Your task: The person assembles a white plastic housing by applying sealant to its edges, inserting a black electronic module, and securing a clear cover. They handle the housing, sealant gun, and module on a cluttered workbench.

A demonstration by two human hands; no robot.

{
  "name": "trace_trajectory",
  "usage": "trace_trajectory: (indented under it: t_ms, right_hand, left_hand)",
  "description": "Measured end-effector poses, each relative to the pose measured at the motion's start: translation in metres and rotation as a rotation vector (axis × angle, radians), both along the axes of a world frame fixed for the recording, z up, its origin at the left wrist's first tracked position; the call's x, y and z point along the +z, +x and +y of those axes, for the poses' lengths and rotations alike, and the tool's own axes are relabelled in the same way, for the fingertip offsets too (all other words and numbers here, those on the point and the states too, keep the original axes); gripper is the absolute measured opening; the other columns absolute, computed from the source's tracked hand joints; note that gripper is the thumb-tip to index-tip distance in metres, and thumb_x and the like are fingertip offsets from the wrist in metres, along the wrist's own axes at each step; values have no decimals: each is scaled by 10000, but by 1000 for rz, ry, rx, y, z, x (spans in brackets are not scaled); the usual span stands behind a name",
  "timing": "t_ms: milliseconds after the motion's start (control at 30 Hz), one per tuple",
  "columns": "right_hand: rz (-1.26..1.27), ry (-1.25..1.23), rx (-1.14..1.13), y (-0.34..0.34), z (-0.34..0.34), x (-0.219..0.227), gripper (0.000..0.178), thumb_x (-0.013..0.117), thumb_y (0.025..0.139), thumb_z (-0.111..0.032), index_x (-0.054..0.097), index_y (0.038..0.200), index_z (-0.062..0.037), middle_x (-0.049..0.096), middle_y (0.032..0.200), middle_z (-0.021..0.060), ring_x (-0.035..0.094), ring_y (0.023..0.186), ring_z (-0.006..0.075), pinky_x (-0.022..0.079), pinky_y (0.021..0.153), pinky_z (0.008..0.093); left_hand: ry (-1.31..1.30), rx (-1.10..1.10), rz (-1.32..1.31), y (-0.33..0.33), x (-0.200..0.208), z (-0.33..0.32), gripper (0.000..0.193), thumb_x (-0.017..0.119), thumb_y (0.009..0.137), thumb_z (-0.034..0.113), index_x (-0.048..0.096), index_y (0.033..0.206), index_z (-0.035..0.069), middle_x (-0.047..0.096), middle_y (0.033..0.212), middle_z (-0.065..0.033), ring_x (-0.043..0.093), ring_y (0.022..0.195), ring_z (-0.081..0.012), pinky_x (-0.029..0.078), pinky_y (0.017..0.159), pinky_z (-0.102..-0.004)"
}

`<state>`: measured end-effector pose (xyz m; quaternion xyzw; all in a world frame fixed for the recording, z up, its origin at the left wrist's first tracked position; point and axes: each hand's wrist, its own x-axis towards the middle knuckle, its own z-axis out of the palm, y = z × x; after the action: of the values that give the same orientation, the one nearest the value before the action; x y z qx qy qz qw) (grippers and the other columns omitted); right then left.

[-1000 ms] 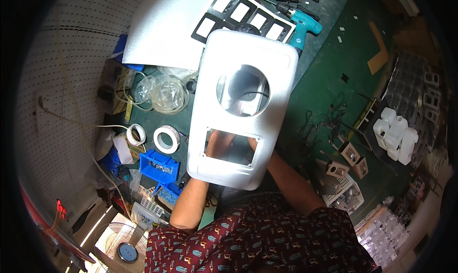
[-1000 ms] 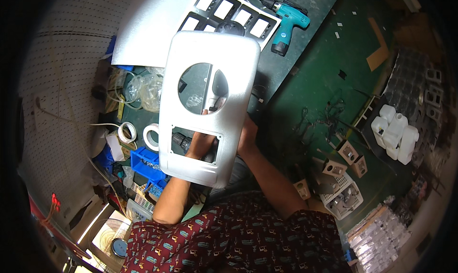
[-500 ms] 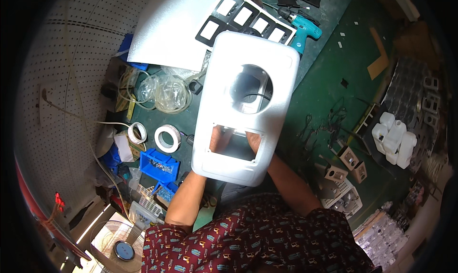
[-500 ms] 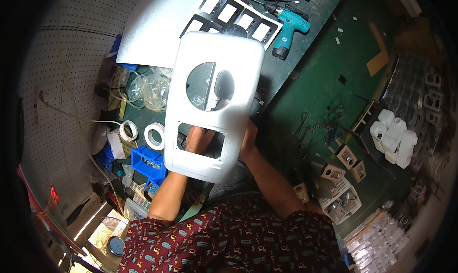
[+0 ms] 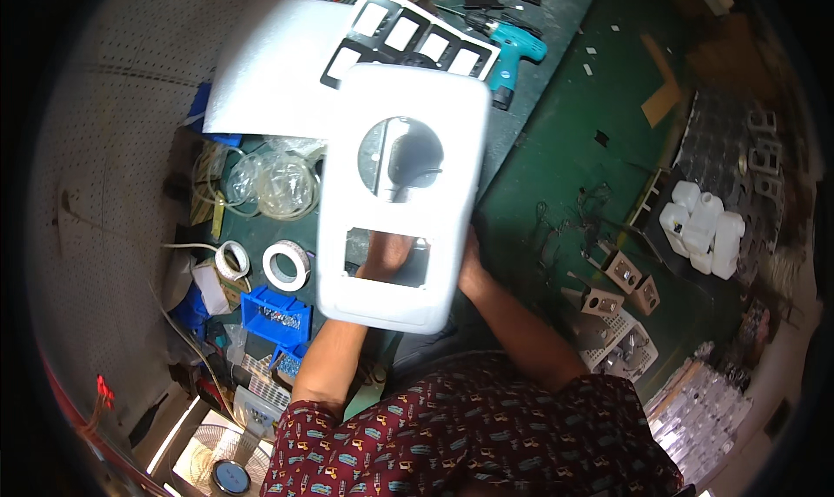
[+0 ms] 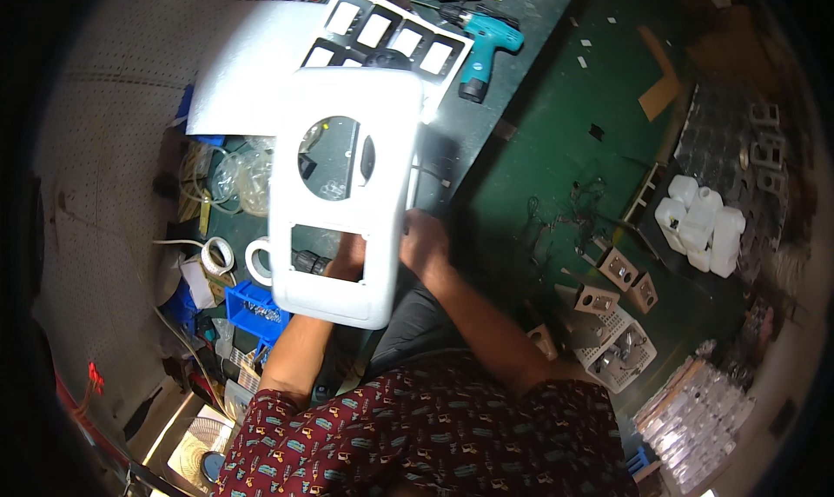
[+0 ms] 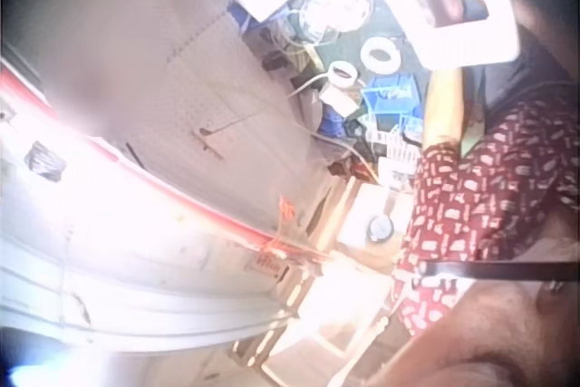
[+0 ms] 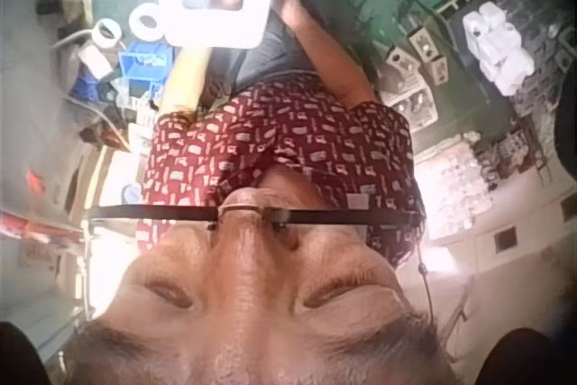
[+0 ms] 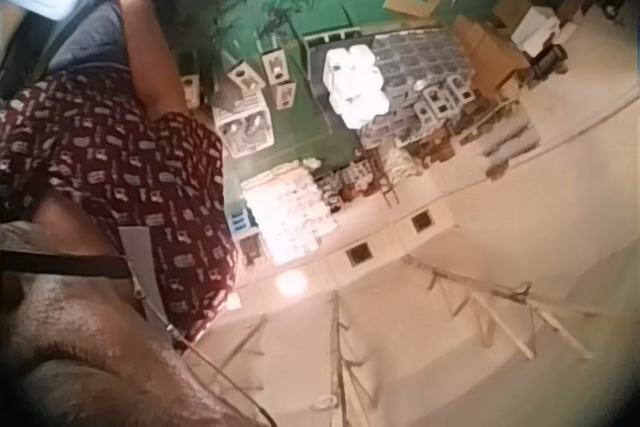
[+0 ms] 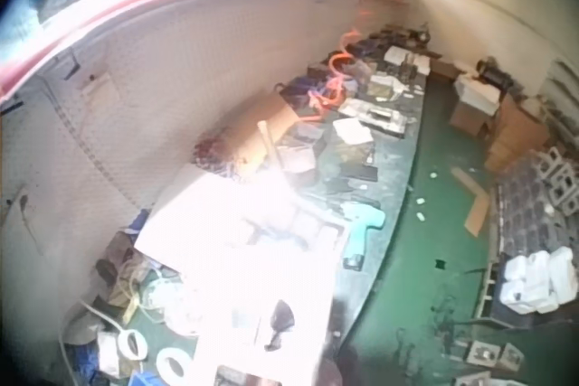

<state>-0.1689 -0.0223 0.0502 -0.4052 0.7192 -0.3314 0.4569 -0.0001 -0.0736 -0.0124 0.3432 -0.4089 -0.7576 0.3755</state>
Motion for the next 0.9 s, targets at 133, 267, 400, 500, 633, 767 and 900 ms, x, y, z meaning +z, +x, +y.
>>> trace_trajectory:
  t_ms: [133,267,400,500,633,767,900]
  right_hand:
    - [46,143,20,-1,-6,23,243,623,855,-218,714,985,-34,710,961,218,673,941,426,551,815,472]
    - [-90,49,-66,0,7,16,309,596,778,-82,702,1062,-21,711,1036,215,695,902,390,553,790,439]
    - [-530,272,-358,-1,7,44,462,580,820,1,590,1276,73,712,1140,180,639,837,195,527,735,293]
    - [-390,167,-362,-4,25,36,467,583,813,-15,577,1268,87,697,1189,233,680,1115,301,521,940,352]
    - [-488,87,-409,-26,50,27,498,552,828,30,539,1324,73,665,1246,243,652,1167,304,507,988,356]
    - [-562,225,-439,-46,74,22,509,603,849,26,535,1353,21,666,1249,217,677,942,206,552,781,296]
    - [-594,241,-432,-63,79,29,504,625,854,25,538,1350,12,674,1229,185,640,786,146,546,685,269]
  left_hand:
    - [259,-86,122,2,-15,-1,485,532,1052,367,511,1369,0,622,1268,-88,596,1142,-182,501,960,-338]
    - [115,-114,-366,-9,3,-5,312,662,948,257,567,1103,3,610,952,-86,585,870,-191,491,767,-327]
    - [-1,-133,-565,-26,50,-15,253,768,866,201,615,857,0,598,686,-107,565,627,-231,463,629,-345]
    - [-123,-224,-876,-50,90,-25,284,749,880,233,595,852,-4,605,706,-117,573,638,-251,461,640,-371]
    - [-286,-292,-1142,-57,92,-30,357,778,842,275,556,935,12,606,735,-112,589,648,-250,482,647,-375]
    - [-428,-278,-1246,-51,61,-25,486,822,775,314,518,1028,31,612,749,-98,610,664,-239,509,661,-364]
    - [-421,-327,-1427,-57,48,-23,518,811,762,305,486,1075,49,664,835,-108,685,767,-269,539,746,-378]
